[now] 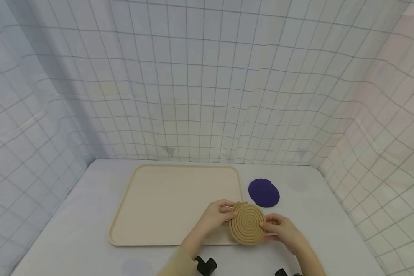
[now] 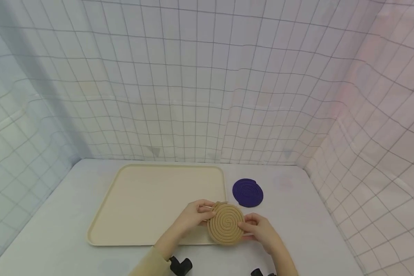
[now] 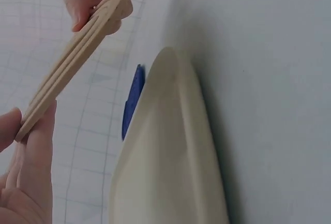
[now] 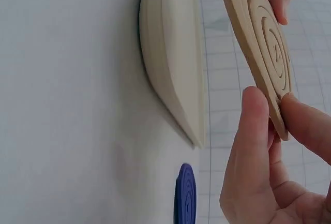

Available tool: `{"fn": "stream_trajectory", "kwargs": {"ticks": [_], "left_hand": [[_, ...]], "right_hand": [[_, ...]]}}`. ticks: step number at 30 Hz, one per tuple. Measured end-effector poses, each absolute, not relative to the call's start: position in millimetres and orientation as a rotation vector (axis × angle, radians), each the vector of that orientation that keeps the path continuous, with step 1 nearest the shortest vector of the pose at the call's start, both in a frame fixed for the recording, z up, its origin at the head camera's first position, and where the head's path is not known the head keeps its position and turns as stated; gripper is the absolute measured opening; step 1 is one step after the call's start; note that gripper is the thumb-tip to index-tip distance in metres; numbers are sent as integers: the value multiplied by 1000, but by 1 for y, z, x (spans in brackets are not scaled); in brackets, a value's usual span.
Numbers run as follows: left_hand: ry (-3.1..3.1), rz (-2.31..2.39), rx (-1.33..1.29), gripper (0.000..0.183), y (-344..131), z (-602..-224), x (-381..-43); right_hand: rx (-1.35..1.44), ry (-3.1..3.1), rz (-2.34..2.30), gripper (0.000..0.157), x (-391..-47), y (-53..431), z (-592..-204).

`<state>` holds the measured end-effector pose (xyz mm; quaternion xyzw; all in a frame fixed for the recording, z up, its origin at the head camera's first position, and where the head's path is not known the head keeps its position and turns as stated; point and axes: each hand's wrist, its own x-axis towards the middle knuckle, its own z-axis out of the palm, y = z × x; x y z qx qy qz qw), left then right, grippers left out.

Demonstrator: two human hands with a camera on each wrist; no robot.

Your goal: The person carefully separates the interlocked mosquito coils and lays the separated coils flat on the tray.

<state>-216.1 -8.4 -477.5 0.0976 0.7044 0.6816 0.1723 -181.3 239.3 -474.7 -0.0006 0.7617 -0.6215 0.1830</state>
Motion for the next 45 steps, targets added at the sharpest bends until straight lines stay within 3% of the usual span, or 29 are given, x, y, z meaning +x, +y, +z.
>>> {"fn": "stream_trajectory", "kwargs": {"ticks": [9, 17, 45], "left_hand": [[2020, 1893, 309, 38, -65, -464, -211], [2011, 1963, 258, 39, -90, -461, -208], [2094, 2033, 63, 32, -96, -436, -199]], "right_hand": [[-125, 2061, -1797, 26, -177, 198, -468], [-132, 2152, -1791, 32, -180, 169, -465], [-103, 2523, -1912, 22, -184, 131, -454]]}}
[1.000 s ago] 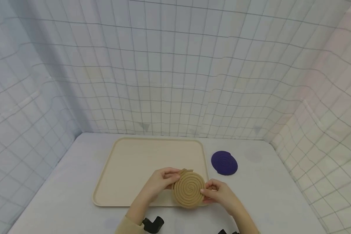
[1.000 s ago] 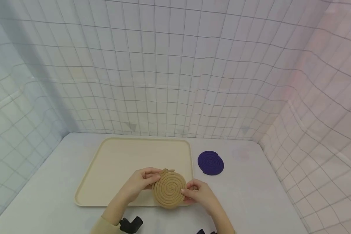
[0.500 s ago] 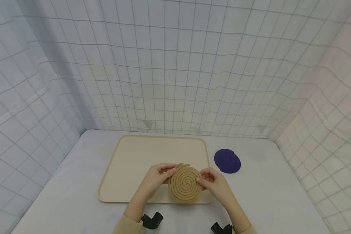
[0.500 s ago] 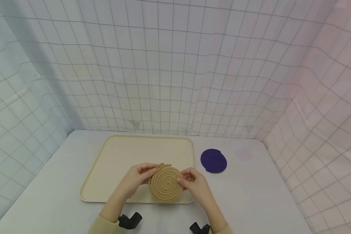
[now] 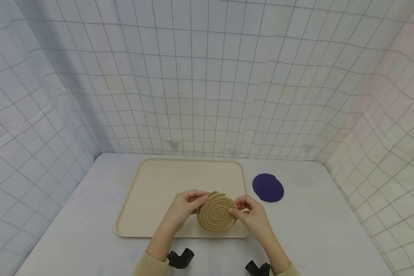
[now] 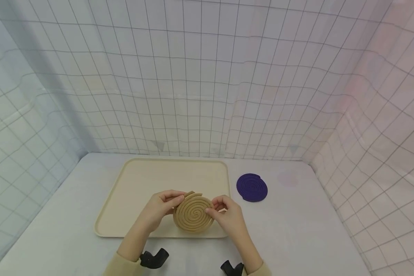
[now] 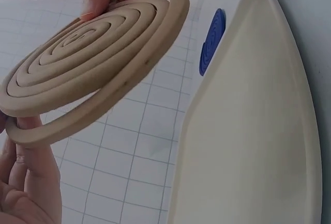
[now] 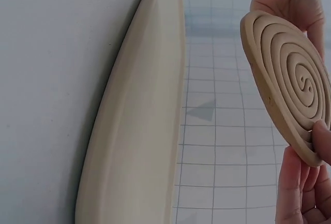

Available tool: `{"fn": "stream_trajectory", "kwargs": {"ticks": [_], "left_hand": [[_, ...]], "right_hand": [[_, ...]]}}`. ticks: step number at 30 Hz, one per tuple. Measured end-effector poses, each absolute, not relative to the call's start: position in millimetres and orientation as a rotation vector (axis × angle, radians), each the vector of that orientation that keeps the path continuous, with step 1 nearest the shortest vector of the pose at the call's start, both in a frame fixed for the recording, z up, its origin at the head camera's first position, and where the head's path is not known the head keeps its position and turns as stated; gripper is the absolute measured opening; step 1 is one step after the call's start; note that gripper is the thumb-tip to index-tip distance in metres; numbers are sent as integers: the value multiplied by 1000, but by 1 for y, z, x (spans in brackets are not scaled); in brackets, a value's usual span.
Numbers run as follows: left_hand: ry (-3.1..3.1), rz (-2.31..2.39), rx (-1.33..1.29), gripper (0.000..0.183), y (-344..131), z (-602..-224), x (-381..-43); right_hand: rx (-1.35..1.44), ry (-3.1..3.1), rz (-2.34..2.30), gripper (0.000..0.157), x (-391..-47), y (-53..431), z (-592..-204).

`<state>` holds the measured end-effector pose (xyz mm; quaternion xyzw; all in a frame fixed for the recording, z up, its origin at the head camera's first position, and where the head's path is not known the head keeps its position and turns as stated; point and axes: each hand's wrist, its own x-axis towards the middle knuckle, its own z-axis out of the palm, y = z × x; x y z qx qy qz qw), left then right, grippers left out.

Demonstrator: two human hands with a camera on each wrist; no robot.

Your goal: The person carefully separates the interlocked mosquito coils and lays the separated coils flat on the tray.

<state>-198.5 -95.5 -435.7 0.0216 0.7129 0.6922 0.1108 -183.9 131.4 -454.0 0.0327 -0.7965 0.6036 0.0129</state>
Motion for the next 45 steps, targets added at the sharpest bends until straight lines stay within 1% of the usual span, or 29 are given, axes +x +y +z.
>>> {"fn": "stream_trajectory", "kwargs": {"ticks": [5, 9, 15, 20, 24, 29, 37, 45], "left_hand": [[2054, 2033, 115, 35, -97, -431, -194], [2047, 1999, 243, 39, -101, -430, -190], [1997, 1987, 401, 41, -109, -435, -187], [2017, 1990, 396, 40, -106, -439, -187], [2063, 1983, 372, 39, -101, -438, -187], [2094, 1993, 334, 38, -98, -437, -187], [2108, 1968, 365, 36, -93, -437, -186], [2123, 1966, 340, 35, -90, -438, -184]], "right_hand": [[161, -2465, 1977, 23, -182, 134, -453], [193, -2439, 2086, 25, -181, 140, -453], [154, -2413, 2200, 31, -180, 145, -451], [198, -2487, 2037, 27, -178, 143, -448], [165, -2521, 1859, 23, -176, 139, -444], [103, -2521, 1881, 20, -176, 138, -440], [258, -2555, 1943, 24, -174, 141, -439], [206, -2576, 1899, 24, -173, 141, -442]]}}
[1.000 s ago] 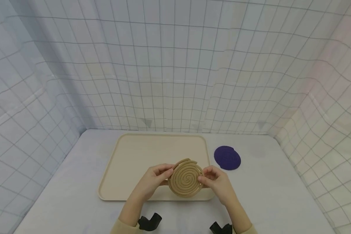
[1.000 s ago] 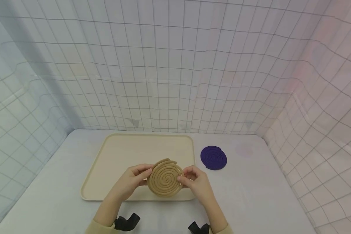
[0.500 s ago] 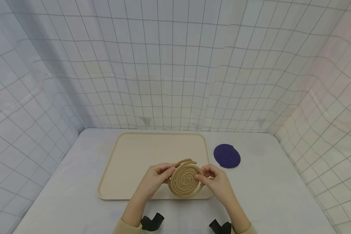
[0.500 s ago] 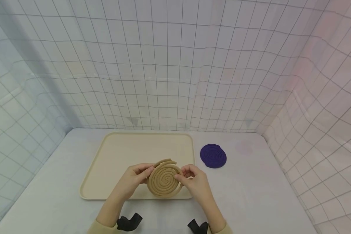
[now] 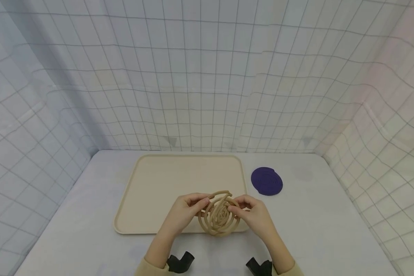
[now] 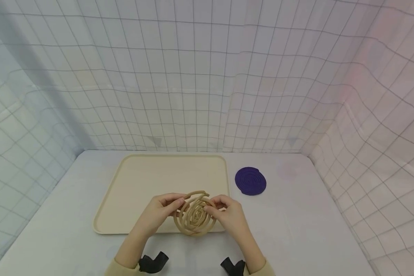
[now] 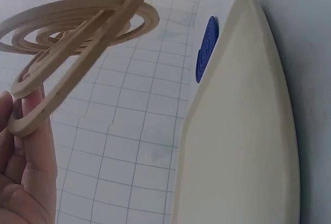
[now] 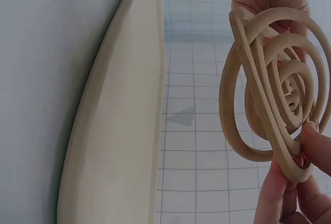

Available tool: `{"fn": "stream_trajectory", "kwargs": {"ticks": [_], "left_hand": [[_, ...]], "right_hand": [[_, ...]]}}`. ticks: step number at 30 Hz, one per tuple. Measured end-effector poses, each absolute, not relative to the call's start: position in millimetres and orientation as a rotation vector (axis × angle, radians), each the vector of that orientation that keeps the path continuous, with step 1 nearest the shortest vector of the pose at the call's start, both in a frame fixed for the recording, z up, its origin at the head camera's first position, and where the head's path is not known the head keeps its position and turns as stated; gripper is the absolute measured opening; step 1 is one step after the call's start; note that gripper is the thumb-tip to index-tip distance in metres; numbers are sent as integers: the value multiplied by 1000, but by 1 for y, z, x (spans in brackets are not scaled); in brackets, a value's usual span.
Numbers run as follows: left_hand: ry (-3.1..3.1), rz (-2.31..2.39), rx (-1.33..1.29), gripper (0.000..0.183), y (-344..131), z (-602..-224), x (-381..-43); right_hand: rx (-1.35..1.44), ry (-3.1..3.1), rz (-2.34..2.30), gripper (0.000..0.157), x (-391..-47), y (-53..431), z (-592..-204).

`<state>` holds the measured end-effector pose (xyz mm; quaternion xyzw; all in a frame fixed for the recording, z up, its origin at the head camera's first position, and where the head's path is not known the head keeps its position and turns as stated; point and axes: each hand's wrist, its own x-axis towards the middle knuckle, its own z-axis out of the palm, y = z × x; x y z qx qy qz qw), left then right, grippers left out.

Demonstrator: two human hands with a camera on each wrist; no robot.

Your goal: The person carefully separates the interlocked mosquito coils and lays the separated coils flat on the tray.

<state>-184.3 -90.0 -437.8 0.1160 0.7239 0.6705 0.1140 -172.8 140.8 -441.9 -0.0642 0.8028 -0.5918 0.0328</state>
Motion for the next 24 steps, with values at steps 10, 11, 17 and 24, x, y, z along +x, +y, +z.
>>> {"fn": "stream_trajectory", "kwargs": {"ticks": [10, 11, 17, 24], "left_hand": [[2110, 2001, 262, 35, -90, -439, -182], [2095, 2007, 252, 36, -90, -439, -182], [2033, 1993, 296, 36, -91, -443, -181], [2018, 1993, 316, 33, -95, -446, -181]], "right_hand": [[-208, 2467, -1835, 20, -172, 137, -442], [-211, 2466, -1838, 20, -172, 137, -441], [-159, 2450, -1849, 22, -172, 137, -439], [-227, 2410, -1951, 20, -172, 140, -440]]}}
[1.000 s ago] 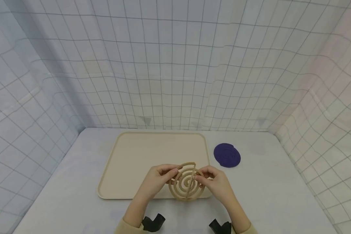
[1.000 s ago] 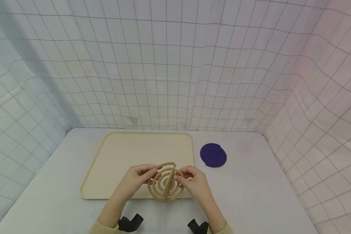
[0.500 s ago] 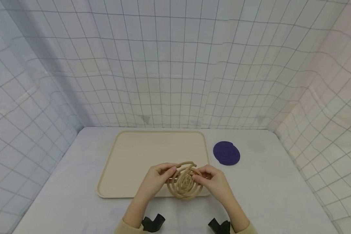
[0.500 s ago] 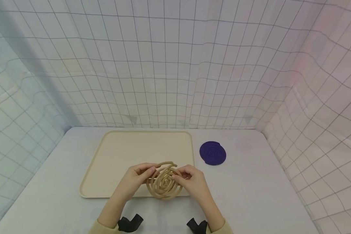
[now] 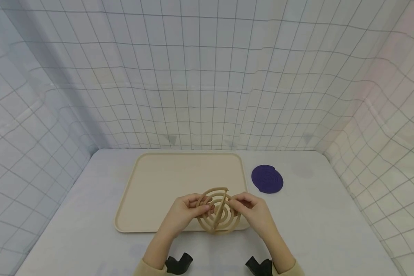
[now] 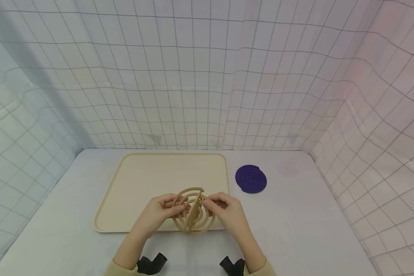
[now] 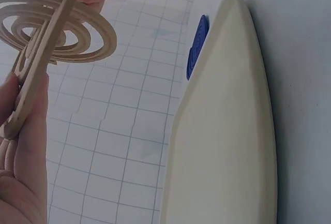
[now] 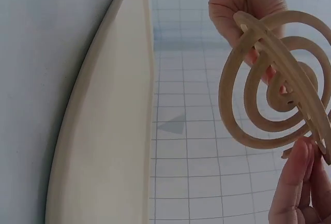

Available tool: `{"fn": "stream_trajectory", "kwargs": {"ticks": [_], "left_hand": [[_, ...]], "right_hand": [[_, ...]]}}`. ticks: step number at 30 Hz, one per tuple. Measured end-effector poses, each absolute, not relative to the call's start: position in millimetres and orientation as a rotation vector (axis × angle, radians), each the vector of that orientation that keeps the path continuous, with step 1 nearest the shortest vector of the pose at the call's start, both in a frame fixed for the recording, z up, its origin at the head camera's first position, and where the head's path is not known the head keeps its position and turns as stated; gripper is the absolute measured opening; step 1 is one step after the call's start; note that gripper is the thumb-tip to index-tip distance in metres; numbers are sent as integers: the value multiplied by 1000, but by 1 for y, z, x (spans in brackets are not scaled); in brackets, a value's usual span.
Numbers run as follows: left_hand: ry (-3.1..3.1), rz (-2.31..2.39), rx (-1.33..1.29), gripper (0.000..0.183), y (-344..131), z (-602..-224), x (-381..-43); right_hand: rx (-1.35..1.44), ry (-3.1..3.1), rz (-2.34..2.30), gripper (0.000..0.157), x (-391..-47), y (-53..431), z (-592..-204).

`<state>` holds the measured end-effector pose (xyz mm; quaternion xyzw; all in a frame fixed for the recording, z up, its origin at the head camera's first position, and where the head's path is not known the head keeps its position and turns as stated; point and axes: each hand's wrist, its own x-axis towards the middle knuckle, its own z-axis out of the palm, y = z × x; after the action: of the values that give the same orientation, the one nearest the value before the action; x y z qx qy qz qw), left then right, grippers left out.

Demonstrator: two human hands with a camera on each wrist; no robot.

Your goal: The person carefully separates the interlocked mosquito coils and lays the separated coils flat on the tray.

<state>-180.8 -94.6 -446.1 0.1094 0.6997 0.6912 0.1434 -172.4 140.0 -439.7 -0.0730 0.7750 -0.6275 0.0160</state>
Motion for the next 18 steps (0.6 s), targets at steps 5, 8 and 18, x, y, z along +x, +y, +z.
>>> {"fn": "stream_trajectory", "kwargs": {"ticks": [5, 8, 18], "left_hand": [[1985, 2002, 349, 35, -97, -444, -181], [1963, 2006, 365, 36, -98, -443, -180], [1953, 2009, 294, 39, -101, -445, -178]], "right_hand": [[-230, 2302, -2046, 32, -182, 146, -449], [-332, 2117, -2014, 39, -187, 148, -457], [-468, 1754, -2049, 24, -186, 147, -472]]}}
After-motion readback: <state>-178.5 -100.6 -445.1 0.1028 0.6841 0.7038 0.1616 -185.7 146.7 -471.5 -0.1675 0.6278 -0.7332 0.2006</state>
